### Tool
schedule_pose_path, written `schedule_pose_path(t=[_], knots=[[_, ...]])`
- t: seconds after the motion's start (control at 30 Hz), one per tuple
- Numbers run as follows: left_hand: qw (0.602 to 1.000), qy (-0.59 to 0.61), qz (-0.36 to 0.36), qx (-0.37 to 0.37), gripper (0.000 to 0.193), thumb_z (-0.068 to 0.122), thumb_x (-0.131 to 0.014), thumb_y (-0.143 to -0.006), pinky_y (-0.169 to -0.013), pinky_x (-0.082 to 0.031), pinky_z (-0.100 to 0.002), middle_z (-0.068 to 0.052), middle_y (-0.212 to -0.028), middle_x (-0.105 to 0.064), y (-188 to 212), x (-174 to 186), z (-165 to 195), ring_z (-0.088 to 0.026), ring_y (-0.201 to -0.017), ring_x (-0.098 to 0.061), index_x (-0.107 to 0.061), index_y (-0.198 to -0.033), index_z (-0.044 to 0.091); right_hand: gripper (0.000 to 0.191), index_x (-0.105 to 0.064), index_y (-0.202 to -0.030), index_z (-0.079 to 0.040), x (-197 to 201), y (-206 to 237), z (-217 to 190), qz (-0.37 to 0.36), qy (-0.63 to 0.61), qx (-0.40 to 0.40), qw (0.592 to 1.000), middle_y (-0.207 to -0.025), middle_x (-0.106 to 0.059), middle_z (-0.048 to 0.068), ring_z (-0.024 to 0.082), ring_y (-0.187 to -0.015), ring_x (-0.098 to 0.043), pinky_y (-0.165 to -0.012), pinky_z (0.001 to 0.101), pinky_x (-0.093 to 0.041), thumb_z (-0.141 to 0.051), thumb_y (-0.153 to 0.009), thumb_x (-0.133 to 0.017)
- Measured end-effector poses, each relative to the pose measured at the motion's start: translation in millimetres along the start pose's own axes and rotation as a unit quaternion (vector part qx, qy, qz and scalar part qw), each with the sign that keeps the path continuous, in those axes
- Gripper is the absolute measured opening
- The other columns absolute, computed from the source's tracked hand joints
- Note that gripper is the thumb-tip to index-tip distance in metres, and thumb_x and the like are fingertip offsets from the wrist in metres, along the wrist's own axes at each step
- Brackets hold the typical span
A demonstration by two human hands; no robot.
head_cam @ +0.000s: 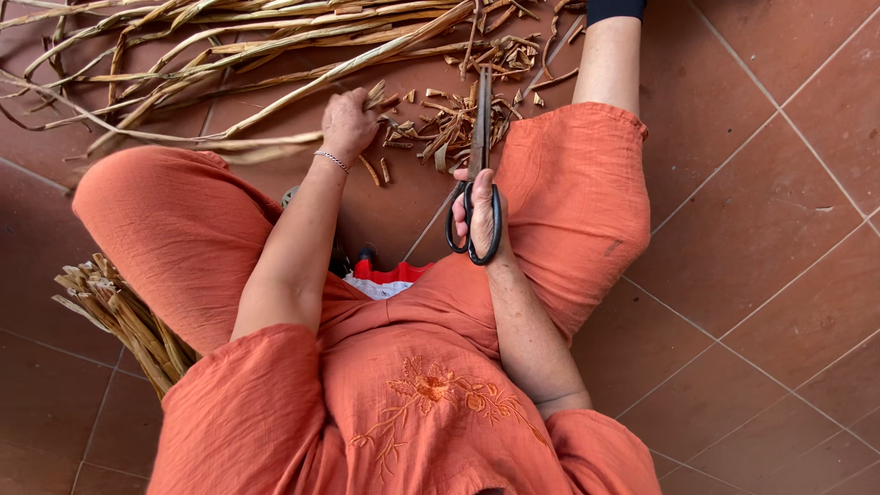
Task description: The person sits on a tiled floor sorting through bundles of dried plant stalks, using scissors to trim off root ends and unwanted pieces, letting the cut scraps fall beside them, and placing the trimmed stalks into a pile.
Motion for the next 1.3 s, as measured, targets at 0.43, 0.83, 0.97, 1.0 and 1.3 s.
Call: schedule_pose_path(t=[0.43,0.83,0.97,1.0,1.3], knots=[[0.822,0.556,-0.123,0.030,0.023,0.025,-0.071,-0.101,-0.055,-0.042,-0.021,0.004,-0.078,-0.064,48,-16,61,-0.003,-0.066,-0.052,-0.072,-0.099,0.002,0.085,-0.055,-0.132,-0.005,8,7,6,-0.004,0.245,0.065,0.967,-0.074,-0.060,0.003,0.013,-0.061,-0.058,-0.058,0.0295,-0.051,-0.077,-0.098,-0.025],[0.747,0.639,-0.180,0.033,0.017,0.017,-0.073,-0.099,-0.063,-0.051,-0.020,0.001,-0.086,-0.070,65,-18,62,-0.004,-0.074,-0.061,-0.074,-0.105,0.001,0.077,-0.060,-0.127,-0.006,6,22,-7,0.042,0.342,0.149,0.927,-0.073,-0.065,0.011,0.029,-0.075,-0.070,-0.070,0.0432,-0.052,-0.070,-0.103,-0.024],[0.722,0.665,-0.187,0.036,0.017,0.015,-0.071,-0.099,-0.071,-0.057,-0.020,-0.001,-0.091,-0.073,64,-20,66,-0.006,-0.080,-0.067,-0.073,-0.107,0.000,0.073,-0.063,-0.123,-0.006,3,25,-8,0.055,0.328,0.159,0.929,-0.069,-0.063,0.013,0.033,-0.071,-0.070,-0.067,0.0456,-0.051,-0.064,-0.105,-0.023],[0.712,0.675,-0.187,0.035,0.017,0.014,-0.071,-0.098,-0.073,-0.058,-0.021,-0.002,-0.093,-0.074,63,-21,66,-0.006,-0.081,-0.068,-0.073,-0.108,0.000,0.072,-0.063,-0.121,-0.006,3,25,-7,0.057,0.326,0.154,0.931,-0.067,-0.062,0.013,0.033,-0.069,-0.069,-0.066,0.0459,-0.051,-0.064,-0.105,-0.023],[0.752,0.634,-0.172,0.050,0.017,0.016,-0.069,-0.105,-0.067,-0.051,-0.022,0.001,-0.089,-0.068,56,-23,67,-0.005,-0.076,-0.059,-0.072,-0.109,0.000,0.068,-0.064,-0.112,-0.003,-1,25,-3,0.063,0.147,0.189,0.969,-0.063,-0.046,-0.001,0.010,-0.054,-0.046,-0.052,0.0286,-0.039,-0.064,-0.111,-0.033]])
Point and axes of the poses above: each hand's wrist, its own y-axis away from the middle knuckle, its own x-axis out of the back of the hand, z = x × y, the point moved 2 cm from there along -y, towards the middle knuckle
